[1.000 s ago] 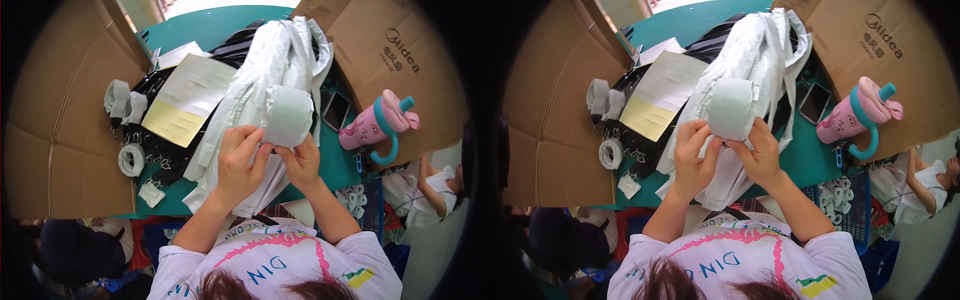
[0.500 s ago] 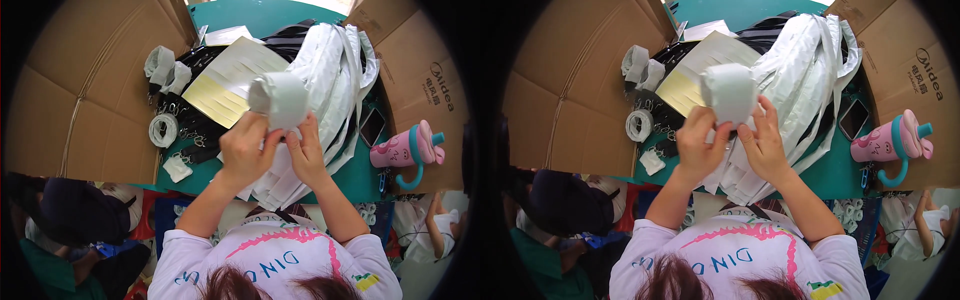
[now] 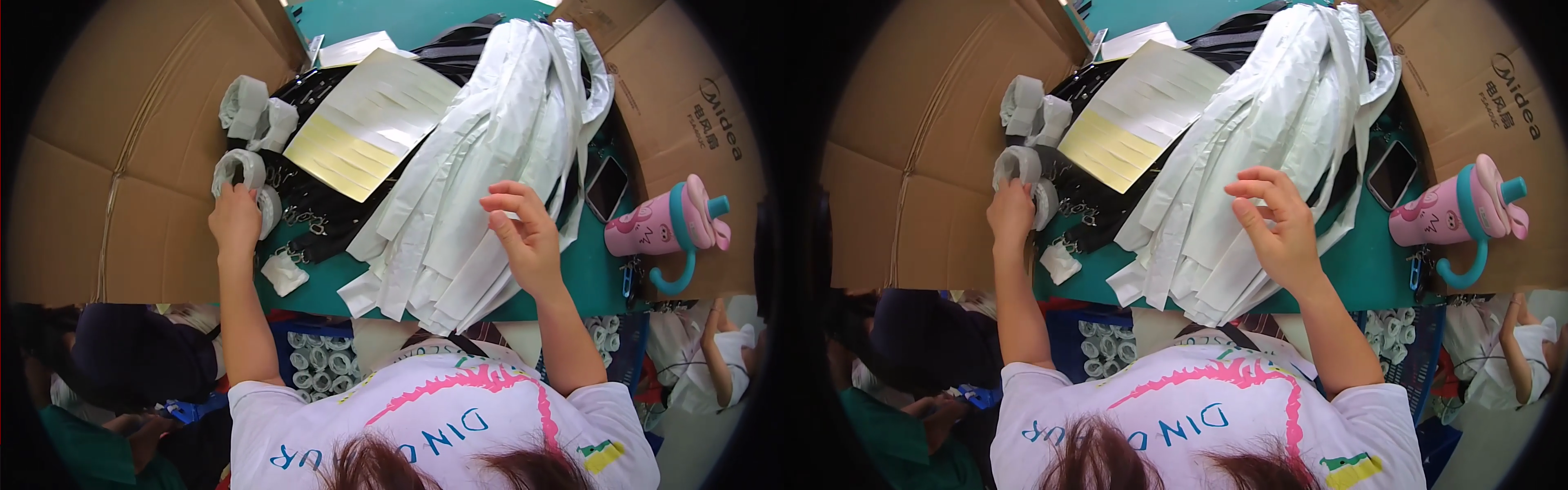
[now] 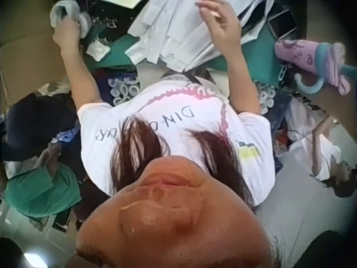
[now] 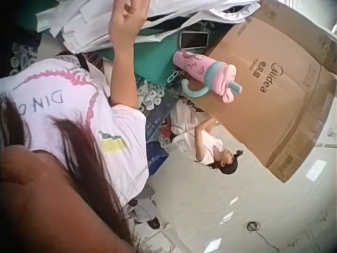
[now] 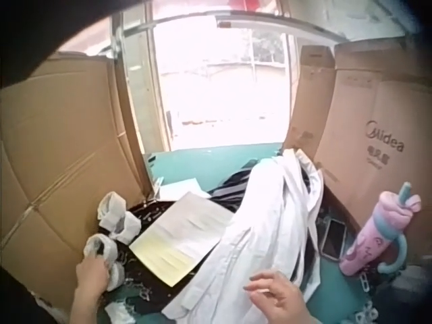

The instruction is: Wrapping black straps with white protective sleeves and placing them into a box.

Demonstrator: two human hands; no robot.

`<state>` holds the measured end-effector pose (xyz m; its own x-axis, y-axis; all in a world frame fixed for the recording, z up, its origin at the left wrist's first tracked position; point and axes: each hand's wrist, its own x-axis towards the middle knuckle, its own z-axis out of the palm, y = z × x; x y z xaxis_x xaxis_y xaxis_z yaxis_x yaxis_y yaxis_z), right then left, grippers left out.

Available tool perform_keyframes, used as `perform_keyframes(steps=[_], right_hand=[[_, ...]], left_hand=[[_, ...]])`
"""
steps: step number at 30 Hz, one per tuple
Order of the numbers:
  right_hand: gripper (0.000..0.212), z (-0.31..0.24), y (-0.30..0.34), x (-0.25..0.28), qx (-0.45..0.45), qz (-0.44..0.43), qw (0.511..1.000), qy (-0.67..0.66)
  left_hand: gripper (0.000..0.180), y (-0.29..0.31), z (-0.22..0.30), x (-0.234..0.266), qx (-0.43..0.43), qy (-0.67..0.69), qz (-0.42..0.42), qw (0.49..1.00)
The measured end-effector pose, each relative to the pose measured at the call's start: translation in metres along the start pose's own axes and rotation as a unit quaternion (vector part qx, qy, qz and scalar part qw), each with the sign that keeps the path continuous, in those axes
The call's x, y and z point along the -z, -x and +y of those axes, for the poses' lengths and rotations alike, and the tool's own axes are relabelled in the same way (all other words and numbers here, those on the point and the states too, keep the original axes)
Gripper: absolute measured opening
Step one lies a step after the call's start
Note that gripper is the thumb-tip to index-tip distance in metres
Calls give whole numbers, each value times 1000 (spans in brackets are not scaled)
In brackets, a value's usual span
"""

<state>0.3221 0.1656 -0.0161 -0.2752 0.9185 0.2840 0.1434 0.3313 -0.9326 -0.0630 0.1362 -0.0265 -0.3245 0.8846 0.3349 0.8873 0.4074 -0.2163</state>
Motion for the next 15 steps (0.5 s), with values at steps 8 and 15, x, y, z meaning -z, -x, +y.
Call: perform_keyframes(steps=[8, 15], right_hand=[[16, 21, 6, 49, -27, 55, 996, 63], [19, 40, 17, 72, -93, 93, 984, 121]], left_hand=[[50, 9, 31, -14, 21, 158, 37, 987], [51, 27, 60, 2, 71, 174, 30, 982]])
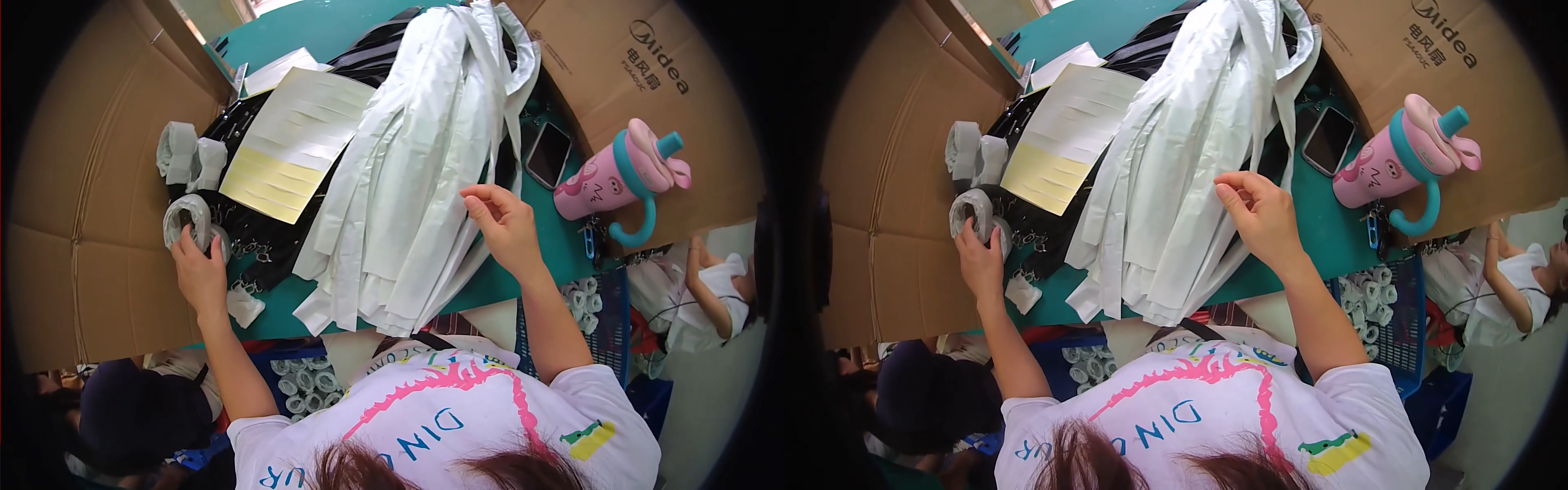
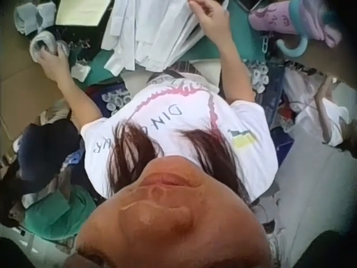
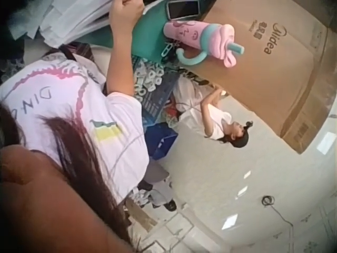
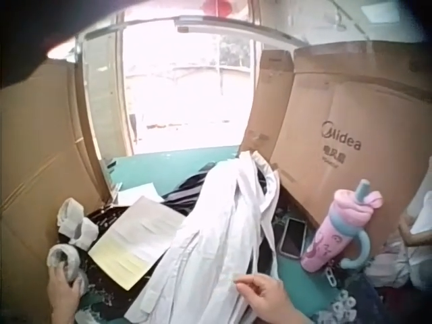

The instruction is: Wrapping black straps with white protective sleeves and placing them into a box.

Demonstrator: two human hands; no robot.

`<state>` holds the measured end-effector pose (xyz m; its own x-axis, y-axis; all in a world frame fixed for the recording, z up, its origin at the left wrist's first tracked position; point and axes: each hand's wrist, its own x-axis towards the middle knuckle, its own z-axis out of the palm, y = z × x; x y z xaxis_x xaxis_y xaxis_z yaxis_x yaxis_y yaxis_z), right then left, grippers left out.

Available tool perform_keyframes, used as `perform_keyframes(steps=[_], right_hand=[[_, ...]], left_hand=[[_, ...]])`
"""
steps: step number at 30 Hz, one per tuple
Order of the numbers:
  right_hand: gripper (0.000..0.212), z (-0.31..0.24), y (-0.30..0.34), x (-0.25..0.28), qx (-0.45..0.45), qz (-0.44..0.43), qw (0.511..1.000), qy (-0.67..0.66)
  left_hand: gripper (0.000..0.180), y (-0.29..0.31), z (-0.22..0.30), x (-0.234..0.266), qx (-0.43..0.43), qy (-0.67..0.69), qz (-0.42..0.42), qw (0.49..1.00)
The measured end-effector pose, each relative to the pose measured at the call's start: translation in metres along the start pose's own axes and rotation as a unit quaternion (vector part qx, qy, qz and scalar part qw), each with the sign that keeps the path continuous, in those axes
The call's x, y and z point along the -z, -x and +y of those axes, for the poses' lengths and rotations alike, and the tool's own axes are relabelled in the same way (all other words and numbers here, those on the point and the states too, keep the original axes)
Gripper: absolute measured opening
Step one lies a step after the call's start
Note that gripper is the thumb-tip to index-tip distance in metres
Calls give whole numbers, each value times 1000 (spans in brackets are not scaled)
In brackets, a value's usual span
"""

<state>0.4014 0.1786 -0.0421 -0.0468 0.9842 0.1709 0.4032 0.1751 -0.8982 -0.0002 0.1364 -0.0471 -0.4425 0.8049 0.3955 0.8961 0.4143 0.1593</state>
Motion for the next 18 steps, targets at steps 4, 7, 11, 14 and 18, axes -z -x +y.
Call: perform_keyframes(steps=[4, 7, 11, 14, 18], right_hand=[[19, 11, -6, 16, -13, 21, 1000, 15], [19, 27, -13, 34, -30, 45, 997, 47], [34, 41, -19, 59, -124, -37, 974, 184], [42, 47, -19, 55, -177, -49, 978, 103], [54, 60, -23, 58, -232, -94, 960, -122]], left_hand=[[50, 9, 6, -5, 5, 4, 28, 1000], [43, 17, 25, 0, -47, 46, 115, 991], [26, 47, 117, 4, -191, 320, -7, 928], [34, 73, 175, 6, -433, 336, -102, 830], [41, 86, 239, 11, -611, 241, -121, 744]])
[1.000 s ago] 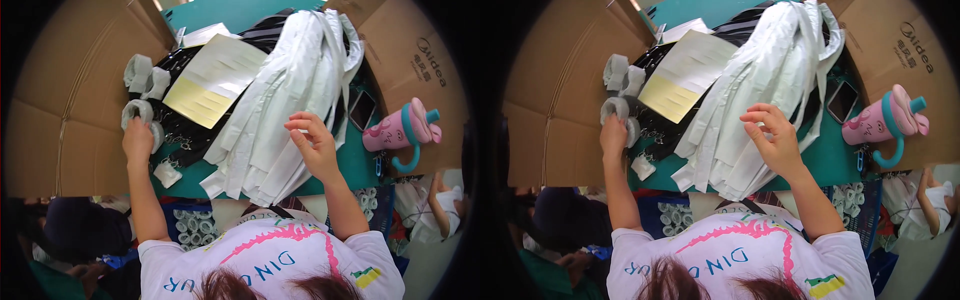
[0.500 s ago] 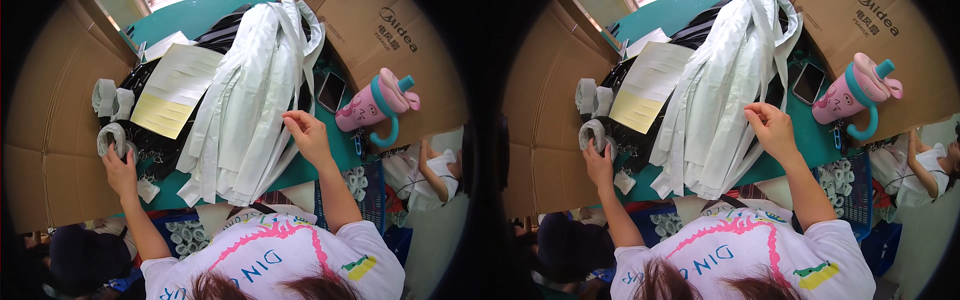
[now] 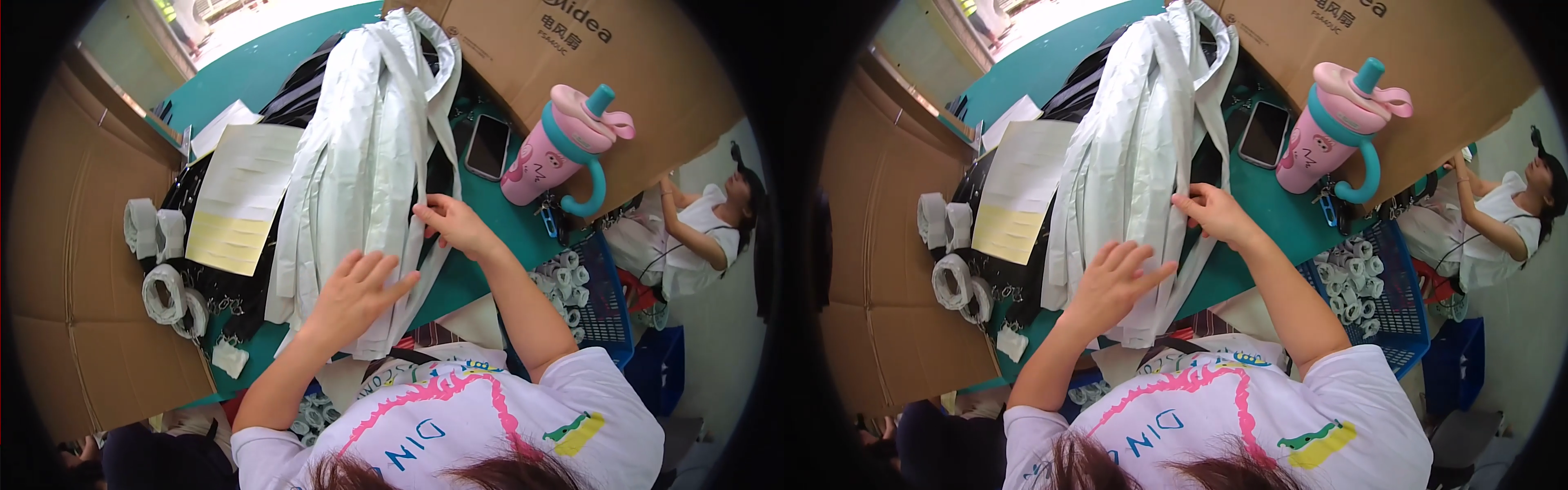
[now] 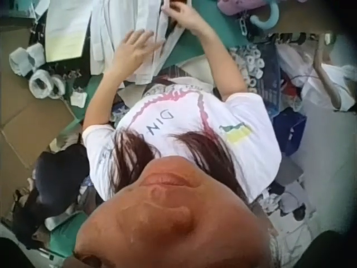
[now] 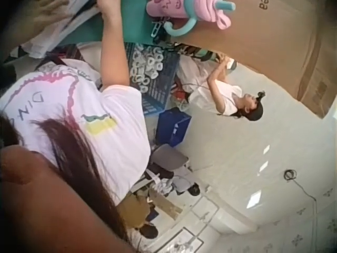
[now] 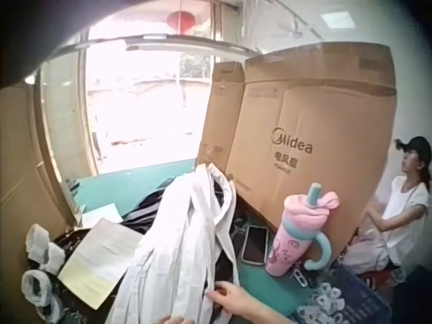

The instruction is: Wrapping black straps with white protective sleeves and placing them into a box.

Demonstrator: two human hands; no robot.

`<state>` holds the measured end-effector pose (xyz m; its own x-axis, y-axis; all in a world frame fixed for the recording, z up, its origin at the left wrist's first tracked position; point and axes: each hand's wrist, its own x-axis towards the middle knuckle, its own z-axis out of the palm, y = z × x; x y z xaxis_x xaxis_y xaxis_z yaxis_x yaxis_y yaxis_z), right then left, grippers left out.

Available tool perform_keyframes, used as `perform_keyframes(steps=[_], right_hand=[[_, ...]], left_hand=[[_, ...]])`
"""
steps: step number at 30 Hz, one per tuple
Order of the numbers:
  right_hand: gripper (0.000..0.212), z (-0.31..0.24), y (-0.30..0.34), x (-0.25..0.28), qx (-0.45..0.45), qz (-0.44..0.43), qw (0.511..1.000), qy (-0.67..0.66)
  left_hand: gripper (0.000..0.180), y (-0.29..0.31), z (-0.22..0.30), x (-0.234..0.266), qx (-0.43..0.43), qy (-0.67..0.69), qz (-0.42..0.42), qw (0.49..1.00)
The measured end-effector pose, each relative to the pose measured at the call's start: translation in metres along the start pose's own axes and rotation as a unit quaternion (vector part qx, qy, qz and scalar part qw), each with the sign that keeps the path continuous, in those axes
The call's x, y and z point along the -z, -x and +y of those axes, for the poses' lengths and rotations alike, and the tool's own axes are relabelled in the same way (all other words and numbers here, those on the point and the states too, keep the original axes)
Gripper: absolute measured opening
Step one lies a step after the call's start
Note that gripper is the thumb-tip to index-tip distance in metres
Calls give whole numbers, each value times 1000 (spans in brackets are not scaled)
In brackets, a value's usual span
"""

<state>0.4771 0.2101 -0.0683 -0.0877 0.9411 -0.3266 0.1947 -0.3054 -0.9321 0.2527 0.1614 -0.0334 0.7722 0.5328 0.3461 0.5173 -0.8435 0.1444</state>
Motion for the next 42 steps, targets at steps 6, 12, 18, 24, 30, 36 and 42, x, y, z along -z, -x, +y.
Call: perform_keyframes(steps=[6, 12, 18, 24, 30, 36, 42], right_hand=[[43, -18, 7, 15, -33, -45, 980, -189], [31, -33, 16, 7, -32, -106, 939, -325], [24, -25, 16, -19, -7, -82, 922, -379], [22, -22, 6, -32, -69, -60, 892, -442], [21, -11, 14, -43, 20, -59, 964, -259], [23, -9, 31, -34, 114, -76, 989, -51], [30, 9, 33, -19, 279, -152, 939, 129]], left_hand=[[40, -33, 9, -4, -117, -54, -60, 990], [30, -18, 7, -13, -219, -76, 95, 968], [19, -2, 14, -16, -233, -68, 148, 959], [17, 11, 27, -10, -153, 144, 188, 960], [14, 13, 47, 0, 371, 520, 188, 746], [26, 9, 23, -2, 494, 777, 58, 385], [23, 5, 19, -4, 526, 767, 10, 368]])
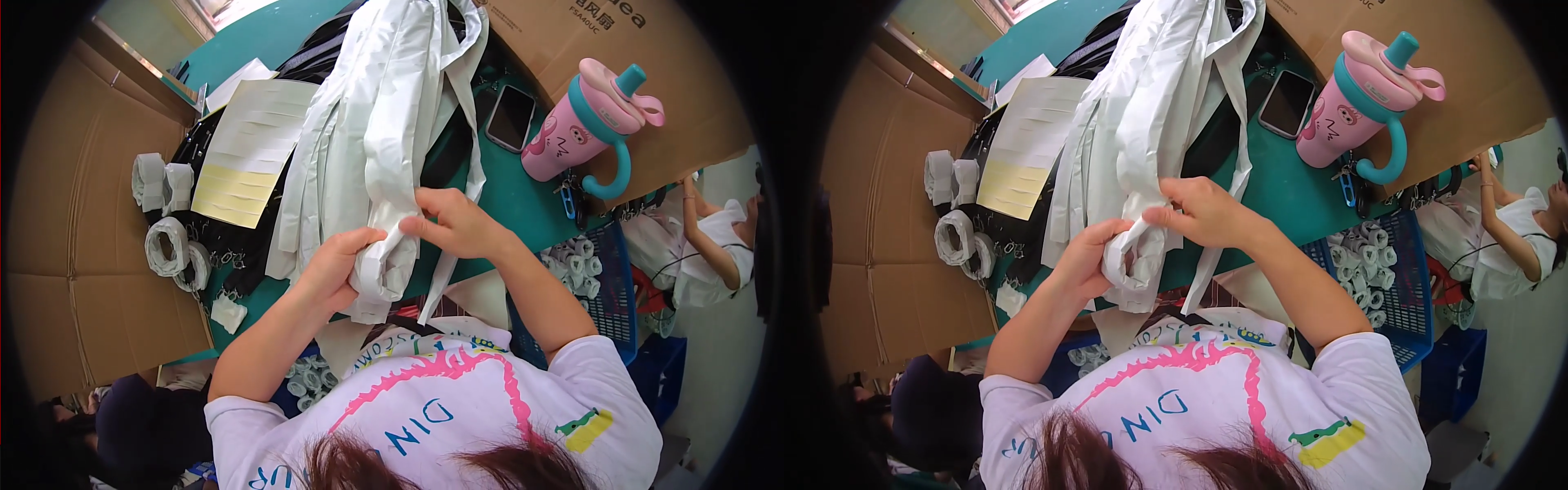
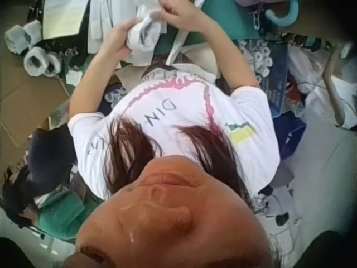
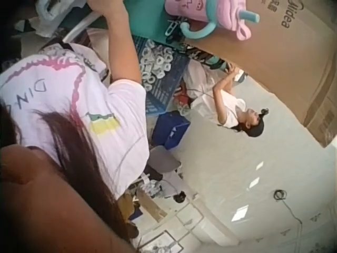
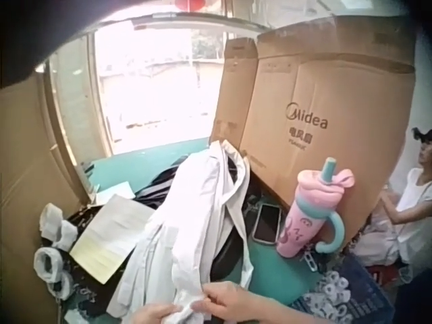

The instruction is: Wrapping black straps with white protective sleeves and placing them into a box.

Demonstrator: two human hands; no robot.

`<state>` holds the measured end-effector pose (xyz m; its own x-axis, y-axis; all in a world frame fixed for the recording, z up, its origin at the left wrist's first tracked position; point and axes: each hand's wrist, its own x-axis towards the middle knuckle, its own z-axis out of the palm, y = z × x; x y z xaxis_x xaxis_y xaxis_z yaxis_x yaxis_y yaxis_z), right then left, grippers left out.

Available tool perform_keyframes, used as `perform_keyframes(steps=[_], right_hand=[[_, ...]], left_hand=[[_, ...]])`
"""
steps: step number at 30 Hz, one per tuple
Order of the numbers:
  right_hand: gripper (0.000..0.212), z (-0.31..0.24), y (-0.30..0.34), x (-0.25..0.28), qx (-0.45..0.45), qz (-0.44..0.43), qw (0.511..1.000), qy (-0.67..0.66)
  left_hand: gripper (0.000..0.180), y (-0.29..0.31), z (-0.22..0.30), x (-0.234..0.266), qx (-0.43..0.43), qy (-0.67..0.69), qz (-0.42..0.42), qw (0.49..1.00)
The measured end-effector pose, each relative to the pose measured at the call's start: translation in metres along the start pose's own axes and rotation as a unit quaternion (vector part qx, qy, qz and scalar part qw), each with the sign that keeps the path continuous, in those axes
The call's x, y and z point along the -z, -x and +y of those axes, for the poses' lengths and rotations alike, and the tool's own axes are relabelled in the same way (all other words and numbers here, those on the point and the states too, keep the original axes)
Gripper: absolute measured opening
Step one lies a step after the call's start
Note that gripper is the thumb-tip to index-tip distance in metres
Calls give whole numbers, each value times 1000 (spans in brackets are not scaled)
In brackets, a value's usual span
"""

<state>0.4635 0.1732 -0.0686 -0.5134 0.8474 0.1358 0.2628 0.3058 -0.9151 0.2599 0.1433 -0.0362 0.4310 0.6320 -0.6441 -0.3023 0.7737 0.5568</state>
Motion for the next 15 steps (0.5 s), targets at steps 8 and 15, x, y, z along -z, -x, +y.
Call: perform_keyframes(steps=[8, 15], right_hand=[[34, -15, 0, -13, 89, 19, 961, 260], [23, -17, -1, -11, -146, 137, 962, -184]], left_hand=[[15, -21, 14, -15, 15, -47, 62, 997], [18, -25, 30, 18, -158, -26, -83, 984]])
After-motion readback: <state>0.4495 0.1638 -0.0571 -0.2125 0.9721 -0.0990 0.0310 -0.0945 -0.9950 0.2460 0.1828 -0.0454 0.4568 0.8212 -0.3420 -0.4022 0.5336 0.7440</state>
